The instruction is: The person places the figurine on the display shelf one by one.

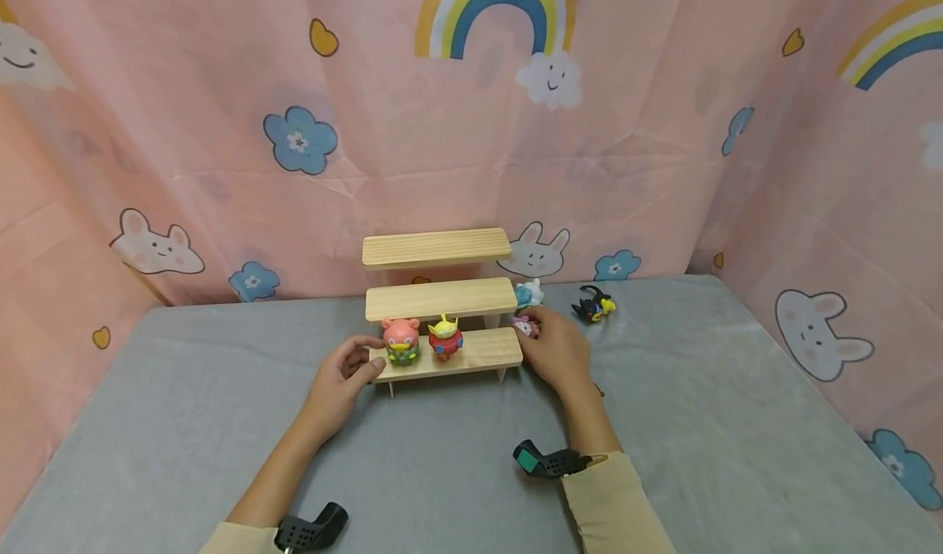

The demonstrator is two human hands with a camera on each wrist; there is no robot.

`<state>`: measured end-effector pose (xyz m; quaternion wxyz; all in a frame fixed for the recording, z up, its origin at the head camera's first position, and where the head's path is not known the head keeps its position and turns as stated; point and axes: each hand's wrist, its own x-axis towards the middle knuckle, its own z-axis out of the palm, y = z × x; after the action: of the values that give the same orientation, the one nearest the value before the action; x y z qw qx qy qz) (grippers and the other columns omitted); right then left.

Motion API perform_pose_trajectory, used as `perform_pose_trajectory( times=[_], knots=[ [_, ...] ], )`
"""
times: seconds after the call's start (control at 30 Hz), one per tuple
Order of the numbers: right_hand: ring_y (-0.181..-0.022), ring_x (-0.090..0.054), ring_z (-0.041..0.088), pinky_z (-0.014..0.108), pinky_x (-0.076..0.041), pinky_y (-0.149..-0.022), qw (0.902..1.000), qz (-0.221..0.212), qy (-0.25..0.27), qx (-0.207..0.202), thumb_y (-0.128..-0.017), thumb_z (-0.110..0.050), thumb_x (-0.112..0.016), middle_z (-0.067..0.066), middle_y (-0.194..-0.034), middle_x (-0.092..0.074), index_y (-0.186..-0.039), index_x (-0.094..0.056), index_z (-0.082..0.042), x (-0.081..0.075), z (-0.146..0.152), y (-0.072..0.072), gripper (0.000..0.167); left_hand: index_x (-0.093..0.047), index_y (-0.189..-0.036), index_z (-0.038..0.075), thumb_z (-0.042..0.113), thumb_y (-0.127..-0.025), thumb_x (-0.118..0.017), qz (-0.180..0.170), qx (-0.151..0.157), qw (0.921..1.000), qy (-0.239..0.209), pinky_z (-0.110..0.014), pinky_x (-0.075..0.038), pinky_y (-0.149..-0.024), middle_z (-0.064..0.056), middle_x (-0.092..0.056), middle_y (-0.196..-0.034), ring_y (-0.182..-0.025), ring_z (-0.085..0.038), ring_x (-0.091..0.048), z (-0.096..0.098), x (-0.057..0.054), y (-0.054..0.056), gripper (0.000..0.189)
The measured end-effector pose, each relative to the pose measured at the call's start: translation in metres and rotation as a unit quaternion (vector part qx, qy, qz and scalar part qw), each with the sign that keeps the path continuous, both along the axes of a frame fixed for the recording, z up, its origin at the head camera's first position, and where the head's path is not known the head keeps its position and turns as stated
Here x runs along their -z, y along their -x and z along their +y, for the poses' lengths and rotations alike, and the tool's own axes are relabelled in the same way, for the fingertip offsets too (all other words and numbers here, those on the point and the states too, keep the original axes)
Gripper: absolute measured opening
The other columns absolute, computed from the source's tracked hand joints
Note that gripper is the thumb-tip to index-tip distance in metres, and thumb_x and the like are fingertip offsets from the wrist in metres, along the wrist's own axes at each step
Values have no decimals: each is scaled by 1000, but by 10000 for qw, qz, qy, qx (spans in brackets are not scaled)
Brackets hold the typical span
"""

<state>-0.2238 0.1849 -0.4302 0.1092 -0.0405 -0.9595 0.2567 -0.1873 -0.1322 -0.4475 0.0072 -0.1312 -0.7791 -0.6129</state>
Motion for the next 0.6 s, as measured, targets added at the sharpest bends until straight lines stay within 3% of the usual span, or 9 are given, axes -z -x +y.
perform_pose_trajectory(
  times=[0.6],
  knots=[
    [-85,-64,25,43,-49,-73,9999,-58,-74,44,-89,-41,-68,10,-107,-74,-119,-71,-13,-3,-1,-1,41,-60,-124,2,14,-101,-60,26,4,10000,17,-24,-48,-75,-14,-65,-97,-81,-6,-57,-1,1,1,26]
  ],
)
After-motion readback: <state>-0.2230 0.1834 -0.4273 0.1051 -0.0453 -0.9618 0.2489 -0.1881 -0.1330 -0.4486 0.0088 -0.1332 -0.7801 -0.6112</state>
